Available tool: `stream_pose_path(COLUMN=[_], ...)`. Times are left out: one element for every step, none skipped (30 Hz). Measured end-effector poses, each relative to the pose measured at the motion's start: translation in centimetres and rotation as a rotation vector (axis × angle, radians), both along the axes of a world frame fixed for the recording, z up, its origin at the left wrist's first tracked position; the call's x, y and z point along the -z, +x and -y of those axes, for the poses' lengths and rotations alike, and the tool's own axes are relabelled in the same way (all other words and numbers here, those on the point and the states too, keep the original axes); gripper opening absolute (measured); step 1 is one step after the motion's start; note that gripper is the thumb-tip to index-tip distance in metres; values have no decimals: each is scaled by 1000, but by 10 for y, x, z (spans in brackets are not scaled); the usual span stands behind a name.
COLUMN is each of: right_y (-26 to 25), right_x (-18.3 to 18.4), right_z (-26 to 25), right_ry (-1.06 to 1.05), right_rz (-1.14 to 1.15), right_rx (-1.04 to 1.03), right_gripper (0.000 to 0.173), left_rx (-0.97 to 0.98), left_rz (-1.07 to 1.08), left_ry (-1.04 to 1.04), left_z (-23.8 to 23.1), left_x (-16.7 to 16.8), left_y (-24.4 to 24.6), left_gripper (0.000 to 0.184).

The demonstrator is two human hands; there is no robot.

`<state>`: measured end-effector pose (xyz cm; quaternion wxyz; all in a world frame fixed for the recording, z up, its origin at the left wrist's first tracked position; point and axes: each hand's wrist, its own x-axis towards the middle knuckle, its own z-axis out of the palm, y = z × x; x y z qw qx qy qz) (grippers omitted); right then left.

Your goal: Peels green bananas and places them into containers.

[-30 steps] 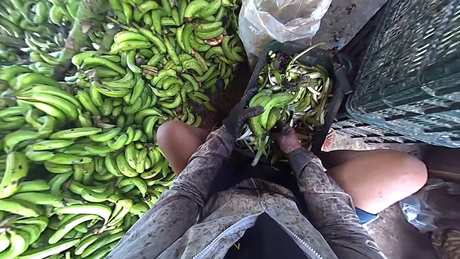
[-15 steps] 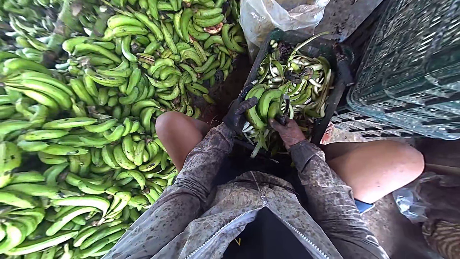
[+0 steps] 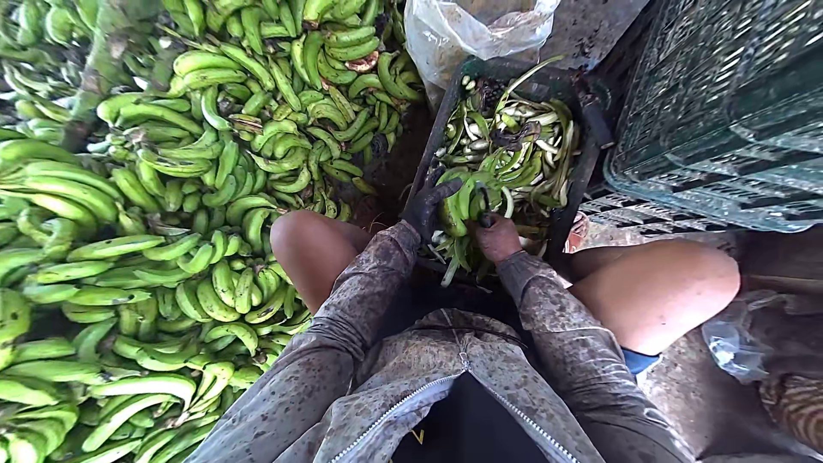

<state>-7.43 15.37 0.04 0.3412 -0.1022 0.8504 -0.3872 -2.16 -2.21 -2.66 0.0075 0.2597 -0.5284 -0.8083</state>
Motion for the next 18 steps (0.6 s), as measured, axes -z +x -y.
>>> stream_pose_path(right_y=[3,4,3,3,2,1,-2,-5,-9,-12,-14,-15,-16,-17,-21,-27,-35,-43], right_x=[2,4,5,5,4,3,2,3,3,2,-1,-8,-15,-18,-15,-9,-5,-2], right_z=[2,2,1,-2,-4,-7,-10,-13,-16,-19,-22,-26,-29,-33,-39,-44,-50,-55], right_ry=[55,85,95,96,93,86,82,79,74,75,77,73,65,54,55,73,124,208], right_rz=[-16,-43,-69,-79,-68,-48,-30,-21,-20,-19,-12,-4,7,8,-7,-33,-78,-117], right_rx=[-23,-37,-48,-57,-66,-84,-115,-158,-204,-243,-261,-245,-187,-98,-2,90,154,181], right_gripper=[38,39,40,40,40,40,41,42,42,43,44,44,46,46,46,45,47,50], left_rx=[-20,-23,-9,17,48,62,68,68,54,32,4,-13,-30,-50,-74,-97,-119,-133], left_rz=[9,-5,-12,-14,-17,-20,-15,-2,19,41,55,60,51,39,24,0,-29,-65], left_ry=[25,35,32,11,-11,-29,-38,-50,-49,-37,-21,-2,18,40,56,67,67,63], left_z=[-2,-3,-4,-6,-7,-8,-9,-9,-10,-11,-13,-14,-14,-13,-12,-12,-11,-10], left_x=[9,14,14,10,6,3,1,0,0,0,0,0,1,3,6,8,10,11], left_y=[2,4,6,9,11,11,9,7,4,1,0,-1,-2,-3,-3,-3,-3,-1], left_gripper=[80,79,81,86,91,95,97,96,95,92,89,87,86,85,85,83,81,80])
